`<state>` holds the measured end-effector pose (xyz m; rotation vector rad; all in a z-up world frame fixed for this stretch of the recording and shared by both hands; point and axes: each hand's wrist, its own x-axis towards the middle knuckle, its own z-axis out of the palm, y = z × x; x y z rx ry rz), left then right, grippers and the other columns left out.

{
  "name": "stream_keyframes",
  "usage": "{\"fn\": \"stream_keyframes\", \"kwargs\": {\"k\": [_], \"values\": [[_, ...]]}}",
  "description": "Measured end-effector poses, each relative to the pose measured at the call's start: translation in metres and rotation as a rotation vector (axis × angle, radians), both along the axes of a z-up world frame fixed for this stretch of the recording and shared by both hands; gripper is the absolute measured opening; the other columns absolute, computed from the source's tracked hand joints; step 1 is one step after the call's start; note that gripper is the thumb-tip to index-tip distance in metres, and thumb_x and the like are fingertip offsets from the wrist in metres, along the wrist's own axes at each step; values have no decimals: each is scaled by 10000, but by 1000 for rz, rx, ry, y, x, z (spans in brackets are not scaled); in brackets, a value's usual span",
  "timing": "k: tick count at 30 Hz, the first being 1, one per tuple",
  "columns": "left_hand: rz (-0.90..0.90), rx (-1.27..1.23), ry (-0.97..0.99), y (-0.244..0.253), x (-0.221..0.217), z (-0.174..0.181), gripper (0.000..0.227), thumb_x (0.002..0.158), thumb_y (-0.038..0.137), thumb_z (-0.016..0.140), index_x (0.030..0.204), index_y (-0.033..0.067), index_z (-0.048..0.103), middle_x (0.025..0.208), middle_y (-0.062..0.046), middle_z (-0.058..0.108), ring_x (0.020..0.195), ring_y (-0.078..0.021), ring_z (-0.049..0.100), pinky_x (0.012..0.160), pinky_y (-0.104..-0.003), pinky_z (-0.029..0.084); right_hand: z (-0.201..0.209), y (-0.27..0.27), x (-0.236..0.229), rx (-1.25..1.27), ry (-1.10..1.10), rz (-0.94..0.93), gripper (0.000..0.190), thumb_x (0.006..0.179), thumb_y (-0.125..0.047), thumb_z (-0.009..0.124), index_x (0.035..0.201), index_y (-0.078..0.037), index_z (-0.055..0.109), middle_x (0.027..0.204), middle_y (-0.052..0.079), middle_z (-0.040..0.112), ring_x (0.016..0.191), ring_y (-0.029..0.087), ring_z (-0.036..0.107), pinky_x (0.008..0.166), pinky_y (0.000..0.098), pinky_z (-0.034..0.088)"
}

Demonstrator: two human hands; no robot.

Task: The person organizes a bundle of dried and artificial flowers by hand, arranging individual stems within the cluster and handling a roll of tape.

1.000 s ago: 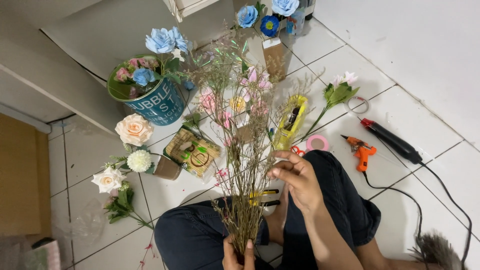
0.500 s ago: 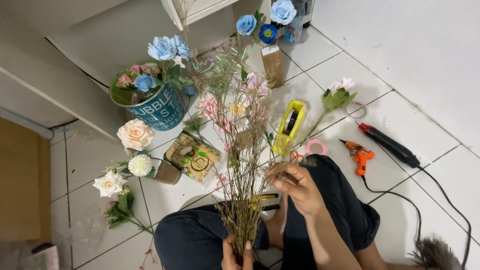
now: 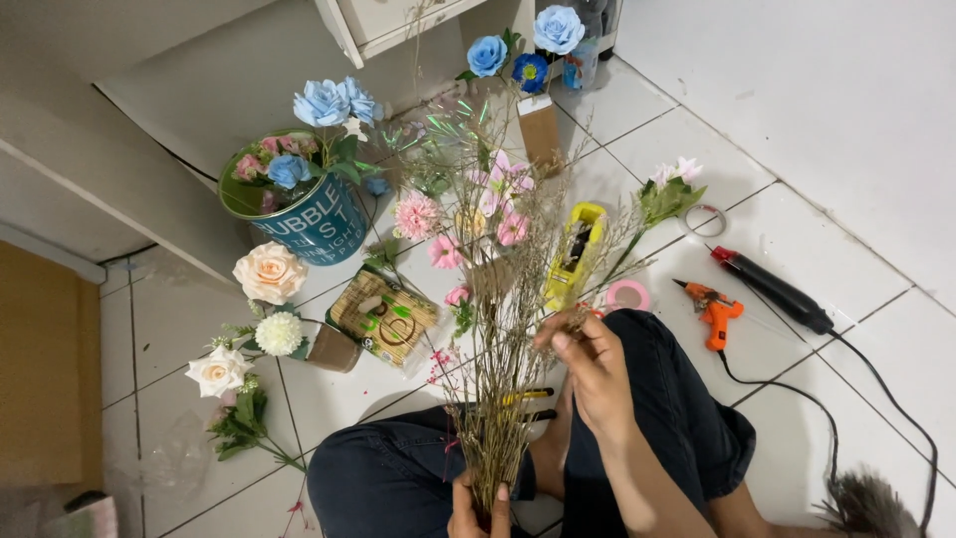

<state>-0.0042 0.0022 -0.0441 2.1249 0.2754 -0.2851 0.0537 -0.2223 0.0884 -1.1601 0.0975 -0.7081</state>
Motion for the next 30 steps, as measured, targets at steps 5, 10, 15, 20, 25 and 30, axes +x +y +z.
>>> {"fn": "stream_keyframes", "kwargs": {"k": [5,10,15,20,25,30], "values": [[6,-33,-79,0,-1,-1,341,785,435,772,1087,284,727,719,31,804,491,-139,683,484,-248,554,1,-2,1,-62,-16,-54,204,1053,-123,548,956,-28,699,880,98,713,862,221,692,861,368,560],[-10,-14,-7,0,0,1,374,782,458,783,1113,293,726,768,45,813,532,-128,705,519,-247,574,-13,-12,0,85,-19,-105,126,987,-5,591,1014,23,711,954,135,731,801,226,696,775,337,588],[-14,-31,-66,1,-2,6,348,773,431,789,1086,287,744,684,41,782,471,-120,643,486,-245,546,-23,-28,-1,158,-34,-149,91,960,27,626,1004,29,706,943,158,720,854,245,703,758,340,612],[-4,-47,-41,0,-3,13,363,772,424,785,1100,275,745,778,25,833,554,-135,733,531,-241,589,-12,-30,-4,143,-61,-149,76,982,-20,636,1001,24,696,905,151,710,801,239,703,733,338,632],[-27,-97,-151,2,-6,12,290,774,389,805,1024,251,757,570,23,692,394,-97,477,396,-241,443,-15,-31,-4,226,-67,-223,379,960,58,634,1241,-120,452,896,209,700,865,278,739,735,401,646],[-6,-85,-173,3,-8,4,325,762,361,818,1061,253,753,677,10,787,415,-97,572,412,-238,497,2,-27,-5,-197,-135,-330,319,999,77,581,1186,-124,420,956,172,624,760,202,669,672,309,622]]}}
